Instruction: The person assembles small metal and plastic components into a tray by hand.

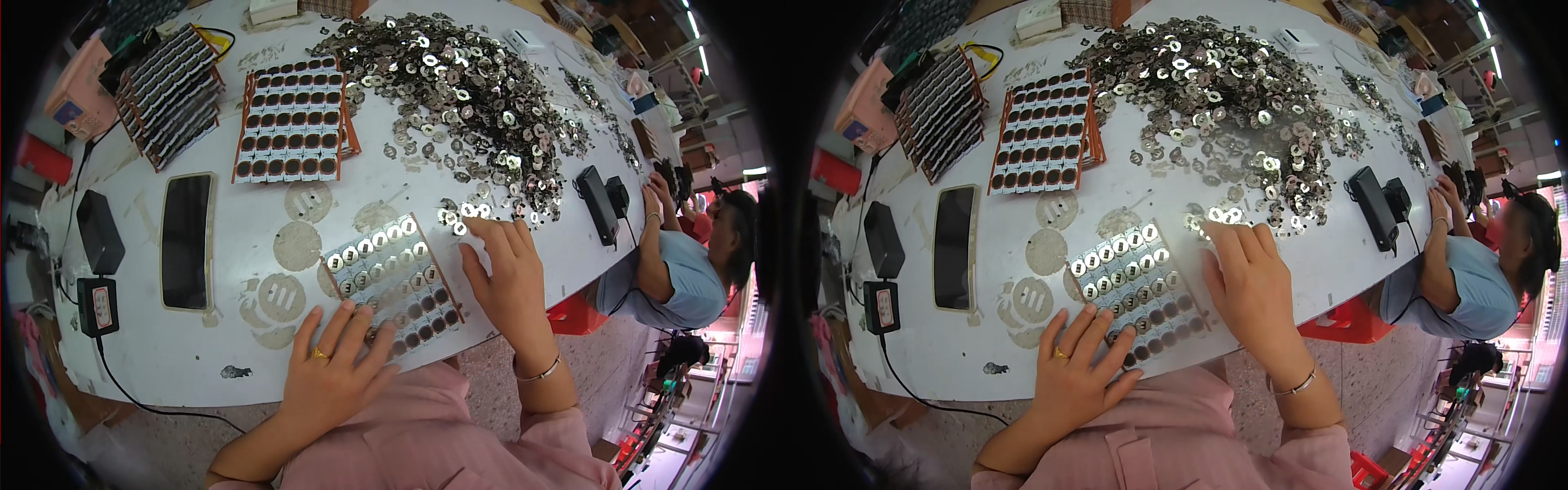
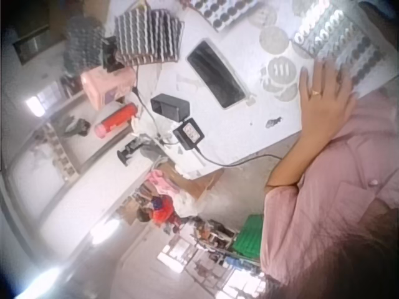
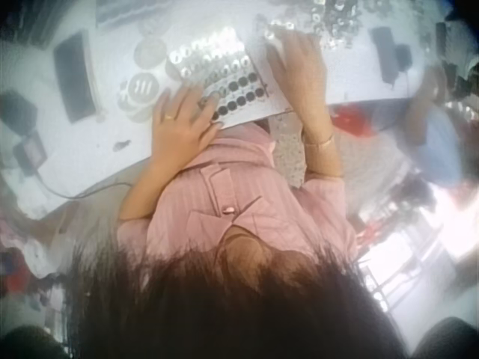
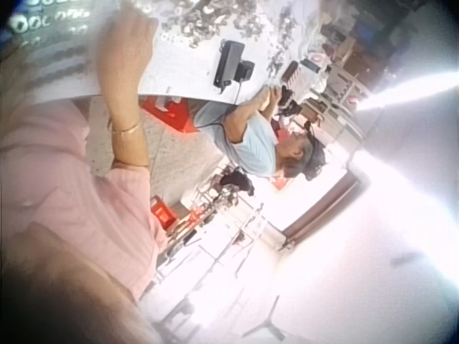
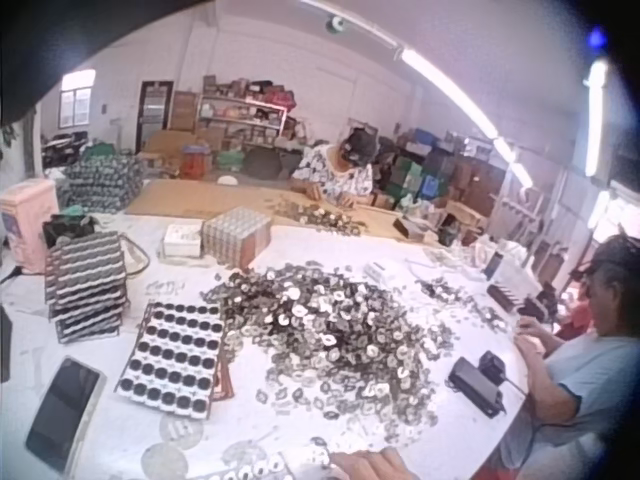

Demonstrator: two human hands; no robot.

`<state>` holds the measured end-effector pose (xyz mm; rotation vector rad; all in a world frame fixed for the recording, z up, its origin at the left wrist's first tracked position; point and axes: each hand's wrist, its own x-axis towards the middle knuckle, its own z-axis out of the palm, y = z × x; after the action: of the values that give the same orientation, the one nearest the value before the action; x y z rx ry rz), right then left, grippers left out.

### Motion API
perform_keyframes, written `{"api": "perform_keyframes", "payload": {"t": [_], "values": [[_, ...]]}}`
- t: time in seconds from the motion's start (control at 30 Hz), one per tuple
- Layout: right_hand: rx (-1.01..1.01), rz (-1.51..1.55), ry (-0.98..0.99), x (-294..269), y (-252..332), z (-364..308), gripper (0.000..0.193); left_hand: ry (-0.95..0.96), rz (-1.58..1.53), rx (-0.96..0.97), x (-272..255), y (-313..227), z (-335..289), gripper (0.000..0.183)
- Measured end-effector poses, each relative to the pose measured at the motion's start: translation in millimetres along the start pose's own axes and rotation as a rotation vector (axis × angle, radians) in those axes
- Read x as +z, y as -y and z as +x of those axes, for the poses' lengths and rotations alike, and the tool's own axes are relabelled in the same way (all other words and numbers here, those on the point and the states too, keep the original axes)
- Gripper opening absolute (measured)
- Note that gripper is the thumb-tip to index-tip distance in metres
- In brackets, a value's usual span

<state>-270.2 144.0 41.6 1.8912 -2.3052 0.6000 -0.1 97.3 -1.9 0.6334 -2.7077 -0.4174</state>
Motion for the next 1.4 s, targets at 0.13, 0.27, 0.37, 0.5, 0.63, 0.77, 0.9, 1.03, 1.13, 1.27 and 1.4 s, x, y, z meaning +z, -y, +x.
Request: {"api": "perform_keyframes", "payload": {"t": [0.13, 0.27, 0.37, 0.5, 0.63, 0.77, 0.9, 1.03, 1.13, 1.27, 1.4], "values": [[0.003, 0.078, 0.1, 13.2, -12.5, 0.9, 0.044, 0.0, 0.013, 0.001, -1.5, -0.8, 0.4, 0.051], [0.04, 0.258, 0.113, 9.8, -20.0, 0.8, 0.031, -0.026, 0.017, -0.028, -0.6, -2.1, -0.8, 0.052], [0.08, 0.416, 0.297, -1.6, -25.2, 9.6, 0.027, -0.033, 0.022, -0.04, -0.3, -1.2, -1.1, 0.052], [-0.007, 0.412, 0.309, -6.0, -32.8, 10.4, 0.028, -0.047, 0.013, -0.045, -0.9, -3.6, 1.1, 0.052], [0.002, 0.383, 0.292, -2.5, -33.3, 8.0, 0.022, -0.037, 0.006, -0.056, -4.4, -4.9, 4.2, 0.051], [0.109, 0.481, 0.307, -0.9, -35.7, 4.3, 0.016, -0.052, -0.061, -0.005, -0.1, -4.2, 12.0, 0.052], [0.052, 0.451, 0.252, -3.7, -37.2, 0.4, 0.02, -0.011, -0.123, 0.01, 6.2, -3.2, 15.7, 0.052], [0.347, 0.821, 0.439, -8.9, -32.6, -2.4, 0.016, -0.025, -0.117, 0.009, 6.7, -2.3, 14.4, 0.051], [0.667, 1.398, 0.498, -11.0, -19.8, -4.8, 0.014, -0.029, -0.138, -0.001, 7.2, -1.6, 12.6, 0.05], [0.764, 1.682, 0.682, -6.0, -22.1, -7.7, 0.014, -0.01, -0.145, 0.014, 4.3, -0.3, 14.1, 0.047], [0.642, 1.291, 0.631, 4.8, 3.0, -16.5, 0.013, -0.001, -0.157, 0.018, 4.1, 0.4, 15.1, 0.043]]}}
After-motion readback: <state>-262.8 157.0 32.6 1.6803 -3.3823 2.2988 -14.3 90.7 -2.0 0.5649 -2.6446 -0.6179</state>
